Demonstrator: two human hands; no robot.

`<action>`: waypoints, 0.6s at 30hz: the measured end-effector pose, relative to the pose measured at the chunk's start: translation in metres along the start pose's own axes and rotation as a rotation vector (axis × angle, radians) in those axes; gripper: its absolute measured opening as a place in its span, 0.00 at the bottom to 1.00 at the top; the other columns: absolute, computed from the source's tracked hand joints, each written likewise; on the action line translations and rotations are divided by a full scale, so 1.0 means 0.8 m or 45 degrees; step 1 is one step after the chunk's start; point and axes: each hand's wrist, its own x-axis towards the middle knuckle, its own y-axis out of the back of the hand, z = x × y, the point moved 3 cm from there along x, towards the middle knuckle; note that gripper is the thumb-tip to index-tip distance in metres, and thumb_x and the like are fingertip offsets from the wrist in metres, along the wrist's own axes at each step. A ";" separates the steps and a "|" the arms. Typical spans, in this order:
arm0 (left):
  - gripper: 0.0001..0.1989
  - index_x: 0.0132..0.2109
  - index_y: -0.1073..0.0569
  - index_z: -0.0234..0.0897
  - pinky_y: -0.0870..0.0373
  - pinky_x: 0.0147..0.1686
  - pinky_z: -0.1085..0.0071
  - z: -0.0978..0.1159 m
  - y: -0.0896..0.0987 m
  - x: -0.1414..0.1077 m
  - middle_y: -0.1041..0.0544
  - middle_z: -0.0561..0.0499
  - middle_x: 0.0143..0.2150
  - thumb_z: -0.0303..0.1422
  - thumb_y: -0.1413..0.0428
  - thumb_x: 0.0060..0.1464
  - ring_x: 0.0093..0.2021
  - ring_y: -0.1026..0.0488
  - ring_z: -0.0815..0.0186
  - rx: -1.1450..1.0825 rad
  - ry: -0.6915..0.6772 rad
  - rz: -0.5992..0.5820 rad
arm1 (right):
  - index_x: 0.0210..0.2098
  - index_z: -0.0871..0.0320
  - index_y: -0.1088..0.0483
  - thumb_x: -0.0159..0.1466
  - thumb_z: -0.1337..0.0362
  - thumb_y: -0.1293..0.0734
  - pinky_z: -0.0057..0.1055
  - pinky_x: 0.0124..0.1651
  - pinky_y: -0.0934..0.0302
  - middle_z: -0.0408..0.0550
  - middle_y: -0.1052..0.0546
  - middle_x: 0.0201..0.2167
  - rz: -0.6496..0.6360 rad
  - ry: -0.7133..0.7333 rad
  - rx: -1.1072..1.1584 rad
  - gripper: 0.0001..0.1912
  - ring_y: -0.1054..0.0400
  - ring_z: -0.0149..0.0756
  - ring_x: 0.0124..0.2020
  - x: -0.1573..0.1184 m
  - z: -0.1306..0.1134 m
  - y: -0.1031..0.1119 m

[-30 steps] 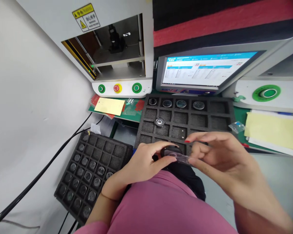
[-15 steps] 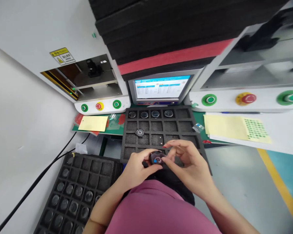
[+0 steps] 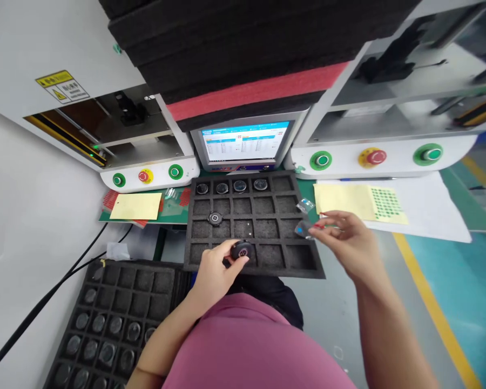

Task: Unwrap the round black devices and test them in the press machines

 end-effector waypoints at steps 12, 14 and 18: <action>0.09 0.39 0.29 0.34 0.27 0.41 0.68 -0.002 -0.004 -0.001 0.18 0.45 0.36 0.32 0.40 0.50 0.38 0.21 0.63 -0.567 0.200 -0.246 | 0.32 0.58 0.32 0.33 0.52 0.20 0.33 0.23 0.35 0.43 0.25 0.23 0.014 -0.213 -0.190 0.32 0.29 0.38 0.22 0.037 0.077 0.038; 0.12 0.37 0.34 0.36 0.28 0.37 0.70 0.005 -0.005 -0.004 0.17 0.44 0.36 0.32 0.38 0.49 0.33 0.22 0.66 -0.791 0.236 -0.271 | 0.32 0.57 0.33 0.34 0.54 0.20 0.34 0.22 0.35 0.43 0.25 0.23 0.056 -0.183 -0.216 0.30 0.28 0.40 0.22 0.035 0.079 0.041; 0.16 0.37 0.37 0.37 0.31 0.29 0.74 0.019 -0.001 -0.012 0.17 0.42 0.38 0.37 0.37 0.51 0.25 0.29 0.72 -1.034 0.222 -0.298 | 0.32 0.53 0.33 0.40 0.58 0.20 0.36 0.26 0.34 0.47 0.25 0.27 0.266 -0.022 -0.284 0.25 0.27 0.45 0.30 0.017 0.056 0.040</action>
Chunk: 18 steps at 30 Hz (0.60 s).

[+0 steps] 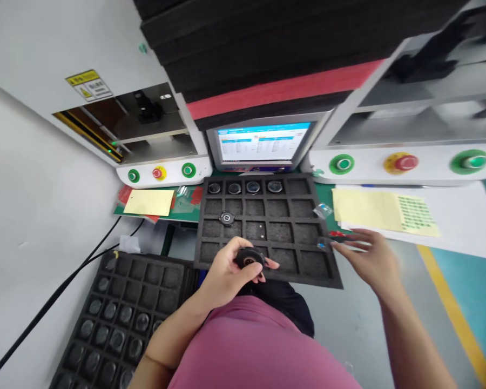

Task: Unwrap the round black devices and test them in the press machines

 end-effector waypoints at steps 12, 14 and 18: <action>0.24 0.64 0.34 0.45 0.28 0.46 0.66 0.006 0.008 -0.031 0.25 0.41 0.58 0.42 0.46 0.63 0.44 0.24 0.65 -0.105 -0.276 -0.237 | 0.33 0.53 0.28 0.55 0.65 0.23 0.27 0.32 0.27 0.41 0.21 0.27 -0.503 0.275 0.633 0.11 0.24 0.33 0.28 -0.137 -0.164 -0.064; 0.28 0.63 0.32 0.47 0.28 0.49 0.64 0.009 0.012 -0.033 0.26 0.42 0.58 0.41 0.38 0.56 0.48 0.24 0.61 -0.087 -0.327 -0.207 | 0.33 0.52 0.29 0.56 0.64 0.24 0.28 0.31 0.26 0.41 0.22 0.26 -0.642 0.212 0.696 0.10 0.24 0.34 0.27 -0.144 -0.169 -0.071; 0.32 0.56 0.25 0.45 0.24 0.47 0.64 0.014 0.021 -0.037 0.23 0.44 0.53 0.34 0.28 0.41 0.45 0.21 0.59 -0.129 -0.435 -0.156 | 0.33 0.52 0.30 0.57 0.63 0.24 0.27 0.30 0.26 0.40 0.23 0.23 -0.715 0.164 0.718 0.11 0.26 0.33 0.24 -0.155 -0.174 -0.076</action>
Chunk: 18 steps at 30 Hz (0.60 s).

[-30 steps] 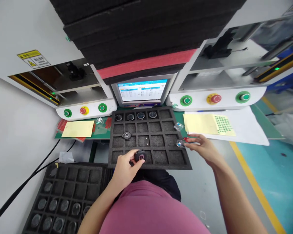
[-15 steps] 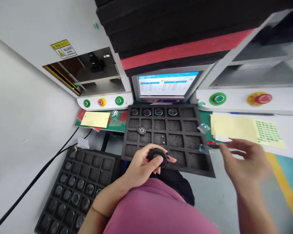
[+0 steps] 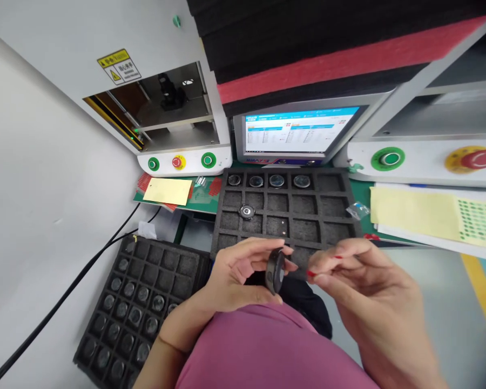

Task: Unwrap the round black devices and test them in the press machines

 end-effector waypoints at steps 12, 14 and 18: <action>0.29 0.52 0.22 0.41 0.23 0.46 0.63 0.009 -0.008 -0.015 0.20 0.42 0.51 0.40 0.29 0.40 0.46 0.21 0.57 0.100 0.003 -0.082 | 0.37 0.50 0.29 0.57 0.70 0.26 0.28 0.35 0.27 0.41 0.24 0.26 0.031 0.229 -0.075 0.12 0.27 0.33 0.30 -0.011 -0.020 -0.016; 0.30 0.53 0.23 0.41 0.23 0.46 0.63 0.008 -0.008 -0.016 0.21 0.42 0.52 0.41 0.29 0.41 0.46 0.21 0.57 0.182 0.005 -0.103 | 0.37 0.50 0.29 0.57 0.70 0.25 0.28 0.34 0.27 0.41 0.24 0.26 0.075 0.305 -0.107 0.13 0.28 0.33 0.30 -0.013 -0.024 -0.016; 0.32 0.57 0.25 0.45 0.24 0.48 0.63 0.011 -0.008 -0.017 0.22 0.43 0.55 0.36 0.29 0.43 0.48 0.22 0.57 0.304 -0.121 -0.176 | 0.36 0.50 0.30 0.55 0.69 0.24 0.32 0.33 0.27 0.41 0.24 0.25 0.236 0.361 -0.185 0.14 0.27 0.36 0.28 -0.016 -0.024 -0.016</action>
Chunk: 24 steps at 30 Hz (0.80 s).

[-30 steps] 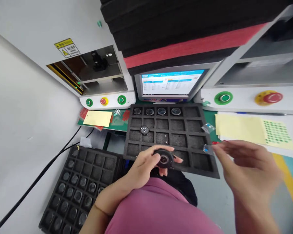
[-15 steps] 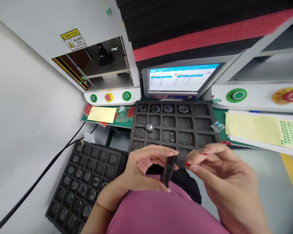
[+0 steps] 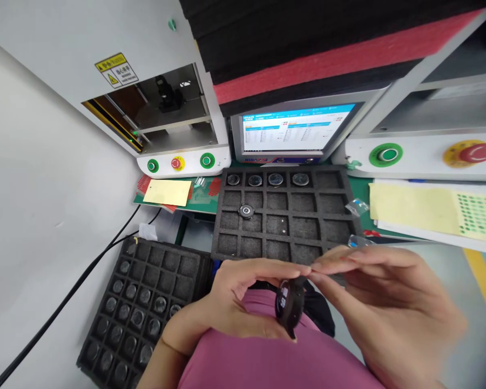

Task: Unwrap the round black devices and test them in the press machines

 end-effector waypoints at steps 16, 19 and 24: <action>0.31 0.55 0.24 0.44 0.23 0.48 0.62 -0.005 -0.004 0.002 0.21 0.43 0.54 0.36 0.29 0.41 0.47 0.21 0.56 -0.239 0.116 -0.010 | 0.39 0.50 0.29 0.55 0.73 0.25 0.26 0.32 0.28 0.39 0.24 0.26 -0.114 -0.111 0.079 0.16 0.27 0.31 0.27 0.000 0.007 0.006; 0.31 0.56 0.25 0.41 0.23 0.50 0.60 -0.006 -0.006 0.003 0.22 0.42 0.54 0.38 0.30 0.44 0.49 0.21 0.54 -0.194 0.159 0.014 | 0.36 0.52 0.28 0.55 0.75 0.26 0.28 0.34 0.27 0.41 0.24 0.27 -0.055 -0.013 -0.024 0.14 0.26 0.33 0.30 -0.002 0.003 0.006; 0.33 0.61 0.30 0.45 0.24 0.52 0.64 -0.005 -0.003 0.004 0.24 0.44 0.57 0.27 0.32 0.47 0.53 0.23 0.57 0.034 -0.156 0.121 | 0.34 0.53 0.30 0.52 0.75 0.25 0.27 0.34 0.25 0.42 0.23 0.27 0.030 0.013 -0.071 0.15 0.25 0.34 0.30 -0.007 -0.004 0.014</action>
